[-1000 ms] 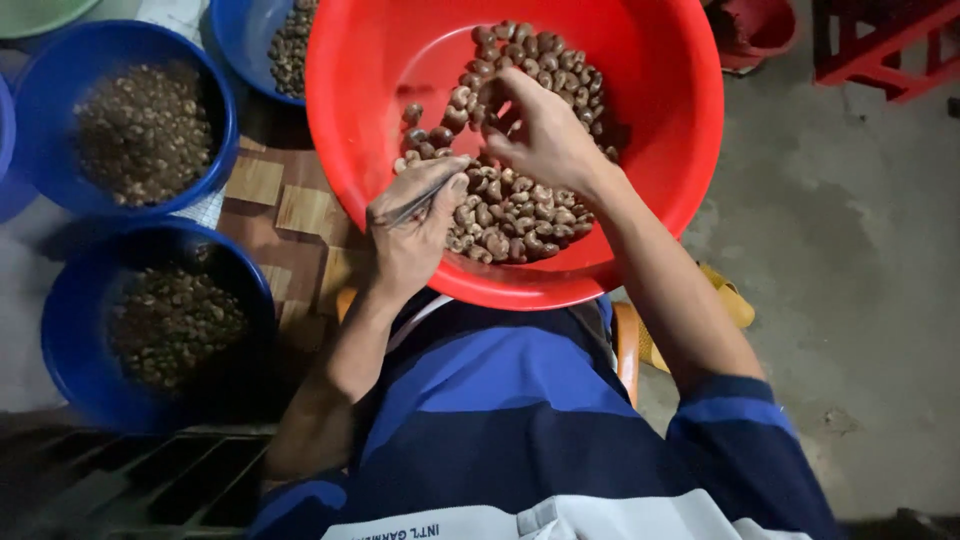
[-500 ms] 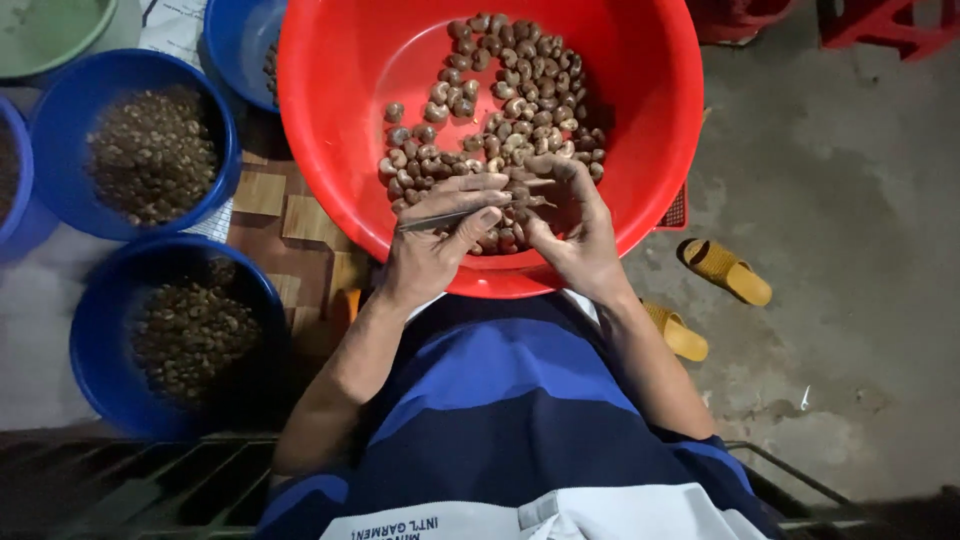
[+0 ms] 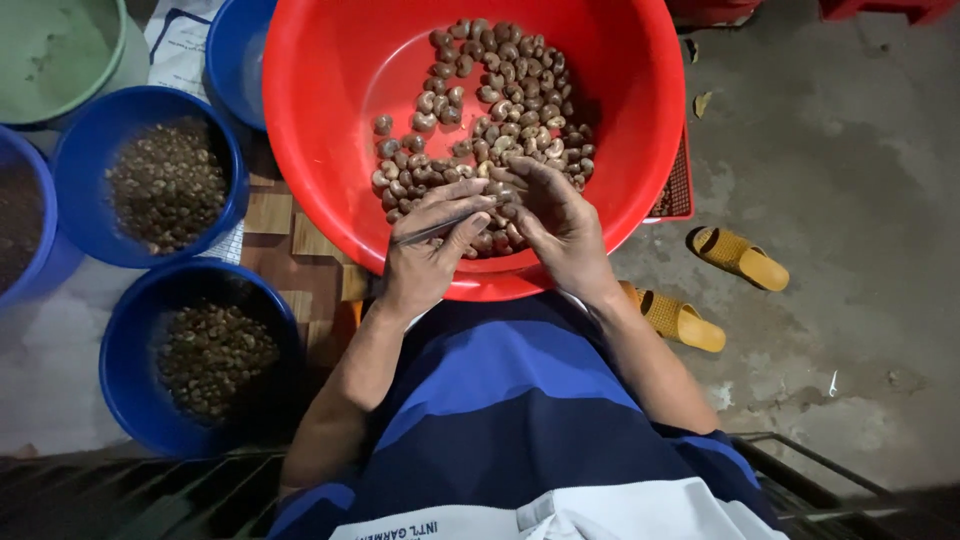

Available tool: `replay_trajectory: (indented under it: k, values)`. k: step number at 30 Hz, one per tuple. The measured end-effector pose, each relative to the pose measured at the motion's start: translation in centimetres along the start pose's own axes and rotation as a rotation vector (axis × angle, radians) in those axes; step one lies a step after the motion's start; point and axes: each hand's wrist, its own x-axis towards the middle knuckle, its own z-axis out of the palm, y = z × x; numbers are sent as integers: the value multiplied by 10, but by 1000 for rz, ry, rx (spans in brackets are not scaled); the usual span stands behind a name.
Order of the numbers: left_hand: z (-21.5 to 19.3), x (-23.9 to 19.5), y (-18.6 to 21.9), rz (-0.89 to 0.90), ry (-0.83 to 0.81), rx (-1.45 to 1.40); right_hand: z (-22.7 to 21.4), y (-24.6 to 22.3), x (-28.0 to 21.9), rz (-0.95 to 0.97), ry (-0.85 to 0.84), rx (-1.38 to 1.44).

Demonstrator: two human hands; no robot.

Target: A person uses a small metal blade to scrape the outer surface of nuts held in a large red bowl.

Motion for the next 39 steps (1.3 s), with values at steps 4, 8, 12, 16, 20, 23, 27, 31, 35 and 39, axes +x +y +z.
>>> replay_trajectory:
  k: [4,8,12,16,20,23,27,31,35,39]
  values:
    - [2,-1,-2,15,5,13,0,0,0,27,17,-52]
    - [5,-2,1,-34,37,-17,4,0,1,-15,24,-285]
    - [5,-1,6,-35,68,-16,0,-3,6,-62,10,-352]
    - [5,1,5,-37,66,-29,-2,0,4,-53,12,-332]
    - [1,-1,-1,-35,32,-54,-3,-10,6,1,-28,-216]
    - [2,-2,-3,-45,33,-80,-3,-8,5,33,-31,-131]
    - [4,-1,4,-26,38,-69,1,-11,4,-32,-18,-232]
    - [2,2,7,-5,9,-92,2,-9,2,-87,20,-327]
    - [1,2,5,-5,-6,-97,4,-8,1,-65,25,-324]
    - [1,1,5,8,4,-94,6,-9,0,-49,1,-349]
